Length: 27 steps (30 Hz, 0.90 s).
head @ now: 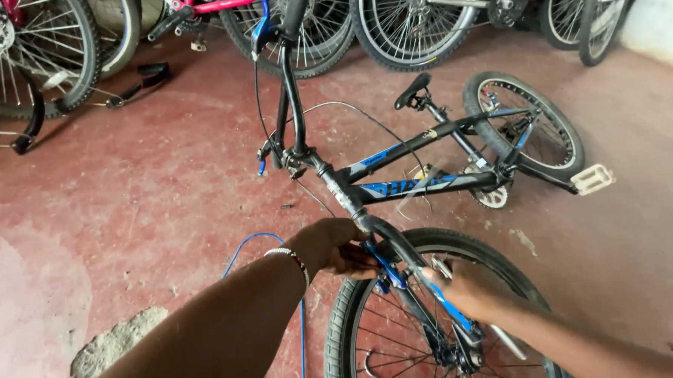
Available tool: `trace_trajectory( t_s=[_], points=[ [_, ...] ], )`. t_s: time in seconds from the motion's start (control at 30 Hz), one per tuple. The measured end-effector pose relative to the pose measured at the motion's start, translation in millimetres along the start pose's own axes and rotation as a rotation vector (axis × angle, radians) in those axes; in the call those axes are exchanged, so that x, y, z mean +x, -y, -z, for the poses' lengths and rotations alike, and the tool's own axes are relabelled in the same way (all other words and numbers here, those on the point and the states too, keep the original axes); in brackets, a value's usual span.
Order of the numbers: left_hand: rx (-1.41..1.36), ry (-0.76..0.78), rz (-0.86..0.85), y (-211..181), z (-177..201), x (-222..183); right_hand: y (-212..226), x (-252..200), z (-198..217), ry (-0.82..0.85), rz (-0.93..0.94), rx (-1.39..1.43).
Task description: Installing and adjusting a brake or gear cable on a bicycle using pliers to pull it taut.
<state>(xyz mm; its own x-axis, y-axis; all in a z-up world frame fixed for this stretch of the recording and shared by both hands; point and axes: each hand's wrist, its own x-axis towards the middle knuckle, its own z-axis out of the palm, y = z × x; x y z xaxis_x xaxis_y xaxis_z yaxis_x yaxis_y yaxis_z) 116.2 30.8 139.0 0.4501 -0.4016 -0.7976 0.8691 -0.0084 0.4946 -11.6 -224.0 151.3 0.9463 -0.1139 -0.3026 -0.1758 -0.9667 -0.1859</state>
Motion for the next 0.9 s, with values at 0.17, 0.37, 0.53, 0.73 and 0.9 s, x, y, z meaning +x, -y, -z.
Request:
trace_trajectory(
  t_s=[0.17, 0.37, 0.53, 0.73, 0.9],
  points=[
    [-0.065, 0.037, -0.06, 13, 14, 50, 4, -12, 1, 0.032, -0.002, 0.018],
    [0.055, -0.256, -0.269, 29, -4, -21, -5, 1, -6, 0.062, 0.048, 0.137],
    [0.697, -0.414, -0.493, 25, -9, -37, 5, -9, 2, 0.1, 0.018, 0.059],
    [1.215, -0.54, -0.871, 29, 4, -16, 1, -8, -4, -0.009, 0.054, 0.136],
    [1.038, -0.543, -0.746, 37, -15, -50, -2, -4, -8, 0.071, 0.038, 0.056]
  ],
)
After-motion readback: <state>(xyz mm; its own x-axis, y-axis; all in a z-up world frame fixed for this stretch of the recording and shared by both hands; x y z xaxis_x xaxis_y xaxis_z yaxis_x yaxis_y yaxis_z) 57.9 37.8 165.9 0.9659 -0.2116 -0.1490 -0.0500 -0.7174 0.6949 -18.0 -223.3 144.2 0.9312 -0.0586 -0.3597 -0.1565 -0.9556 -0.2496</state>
